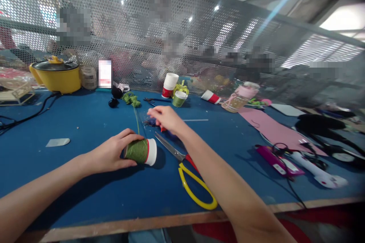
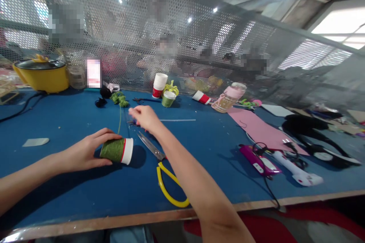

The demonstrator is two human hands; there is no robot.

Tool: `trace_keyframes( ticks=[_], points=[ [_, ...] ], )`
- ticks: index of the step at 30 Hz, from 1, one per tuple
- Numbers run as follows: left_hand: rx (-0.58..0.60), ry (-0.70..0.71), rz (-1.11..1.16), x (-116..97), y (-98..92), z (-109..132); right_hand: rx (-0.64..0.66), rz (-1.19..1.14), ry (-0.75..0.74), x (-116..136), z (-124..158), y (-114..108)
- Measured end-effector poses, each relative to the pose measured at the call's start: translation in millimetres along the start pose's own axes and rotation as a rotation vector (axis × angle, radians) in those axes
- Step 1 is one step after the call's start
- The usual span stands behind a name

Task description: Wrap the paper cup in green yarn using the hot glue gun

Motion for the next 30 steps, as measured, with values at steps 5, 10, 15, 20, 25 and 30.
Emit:
trace_keyframes(
  ticks=[5,10,15,20,25,30],
  points=[
    [-0.050,-0.021,-0.037,5.1,-3.6,-0.3,-0.139,0.272,0.110,-31.4,2.8,-38.6],
    [-0.083,-0.027,-0.064,8.9,-3.3,0.0,-0.040,0.350,0.196,-59.0,10.4,-18.2],
    [-0.116,-0.014,-0.092,10.7,-2.4,-0.4,-0.113,0.308,0.266,-65.7,9.5,-1.0],
    [-0.122,-0.022,-0.129,11.8,-3.6,-0.4,-0.105,0.164,0.324,-60.7,18.3,-10.2],
    [-0.140,-0.005,-0.157,12.5,-4.7,-1.3,-0.008,-0.037,0.254,-48.2,31.5,-22.9],
    [-0.178,0.013,-0.165,16.9,-3.5,-2.1,0.013,-0.406,0.202,-37.7,40.2,-26.2]
  ],
)
Point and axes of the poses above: each hand's wrist, its own z-axis away from the middle knuckle, its own y-axis out of the palm, x = y × z, the point moved 1 cm from there along -z, towards the middle knuckle, and after that the axes turned 3 degrees about y, right-handed, at the moved point
